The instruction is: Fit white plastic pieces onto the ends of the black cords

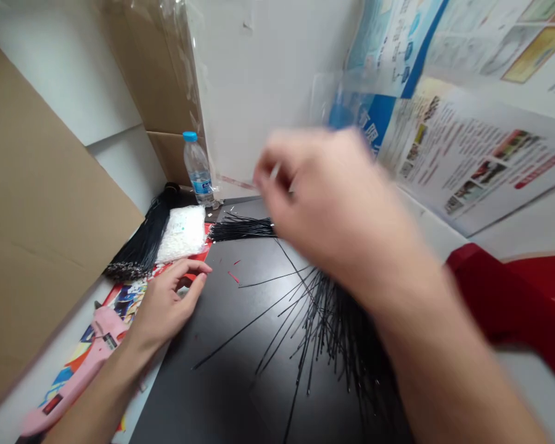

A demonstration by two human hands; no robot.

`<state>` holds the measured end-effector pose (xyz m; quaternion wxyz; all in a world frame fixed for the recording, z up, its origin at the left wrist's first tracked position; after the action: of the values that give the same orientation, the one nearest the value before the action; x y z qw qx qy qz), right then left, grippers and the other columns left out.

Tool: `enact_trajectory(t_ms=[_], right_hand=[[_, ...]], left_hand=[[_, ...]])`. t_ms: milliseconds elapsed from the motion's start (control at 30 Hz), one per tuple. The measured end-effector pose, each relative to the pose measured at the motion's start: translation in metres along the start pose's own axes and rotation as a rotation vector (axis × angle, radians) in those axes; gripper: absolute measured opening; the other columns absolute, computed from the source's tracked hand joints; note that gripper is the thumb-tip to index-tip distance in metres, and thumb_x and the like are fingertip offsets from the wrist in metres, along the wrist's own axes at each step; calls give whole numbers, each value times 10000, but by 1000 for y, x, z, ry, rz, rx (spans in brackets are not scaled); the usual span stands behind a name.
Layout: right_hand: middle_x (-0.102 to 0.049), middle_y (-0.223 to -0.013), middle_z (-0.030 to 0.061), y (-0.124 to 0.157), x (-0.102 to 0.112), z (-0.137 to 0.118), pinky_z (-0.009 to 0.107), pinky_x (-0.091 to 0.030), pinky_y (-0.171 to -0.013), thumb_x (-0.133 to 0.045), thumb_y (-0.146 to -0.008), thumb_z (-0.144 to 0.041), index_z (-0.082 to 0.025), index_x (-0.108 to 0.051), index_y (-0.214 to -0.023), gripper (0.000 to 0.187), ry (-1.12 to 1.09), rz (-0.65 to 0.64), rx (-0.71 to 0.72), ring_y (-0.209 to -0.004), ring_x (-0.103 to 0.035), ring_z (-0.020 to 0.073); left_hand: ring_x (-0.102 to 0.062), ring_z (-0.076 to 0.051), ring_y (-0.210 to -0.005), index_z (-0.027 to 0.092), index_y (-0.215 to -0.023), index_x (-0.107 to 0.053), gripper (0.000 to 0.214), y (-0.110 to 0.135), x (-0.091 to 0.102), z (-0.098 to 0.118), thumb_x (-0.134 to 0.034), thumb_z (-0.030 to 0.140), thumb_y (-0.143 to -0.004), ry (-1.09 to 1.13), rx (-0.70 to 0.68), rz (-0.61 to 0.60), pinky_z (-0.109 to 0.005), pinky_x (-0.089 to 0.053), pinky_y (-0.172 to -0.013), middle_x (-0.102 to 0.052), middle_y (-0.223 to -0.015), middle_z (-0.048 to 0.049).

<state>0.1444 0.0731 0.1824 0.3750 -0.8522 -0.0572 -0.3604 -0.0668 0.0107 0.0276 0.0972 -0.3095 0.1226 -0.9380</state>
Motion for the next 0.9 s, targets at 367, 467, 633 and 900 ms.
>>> enact_trajectory(t_ms=[367, 467, 633, 900], right_hand=[[-694, -796, 9, 113, -107, 39, 229, -390, -611, -514, -962, -240, -190, -640, -907, 147, -192, -251, -343, -659, -583, 114], [-691, -816, 6, 116, -111, 34, 222, -393, -607, -528, -947, -223, -189, -660, -967, 138, -261, -242, -331, -643, -561, 105], [-679, -796, 3, 118, -115, 34, 216, -408, -621, -541, -935, -217, -184, -668, -924, 131, -324, -233, -295, -654, -553, 100], [-660, -751, 3, 121, -113, 41, 226, -410, -610, -545, -917, -216, -187, -655, -870, 124, -315, -179, -283, -646, -552, 110]], left_hand=[[-672, -146, -634, 224, -995, -724, 180, 4, -15, -3, -641, 347, -893, 190, 76, -123, -263, -559, -574, -760, -957, -39], [-674, -138, -633, 234, -1030, -742, 207, 5, -17, -3, -655, 363, -892, 218, 91, -142, -264, -571, -613, -768, -1003, -37], [-653, -130, -592, 237, -1008, -756, 199, 5, -18, 1, -666, 366, -887, 208, 84, -148, -272, -569, -627, -773, -982, -30], [-638, -128, -610, 228, -939, -748, 138, 6, -21, 5, -656, 312, -879, 190, 61, -157, -262, -549, -605, -751, -927, -22]])
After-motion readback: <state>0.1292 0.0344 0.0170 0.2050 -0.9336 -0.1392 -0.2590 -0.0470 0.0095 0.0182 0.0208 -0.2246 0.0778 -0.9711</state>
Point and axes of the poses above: each hand's wrist, its own y-axis away from the middle knuckle, its own x-axis out of the back of the hand, z = x × y, the point moved 3 cm from there along -y, towards the middle knuckle
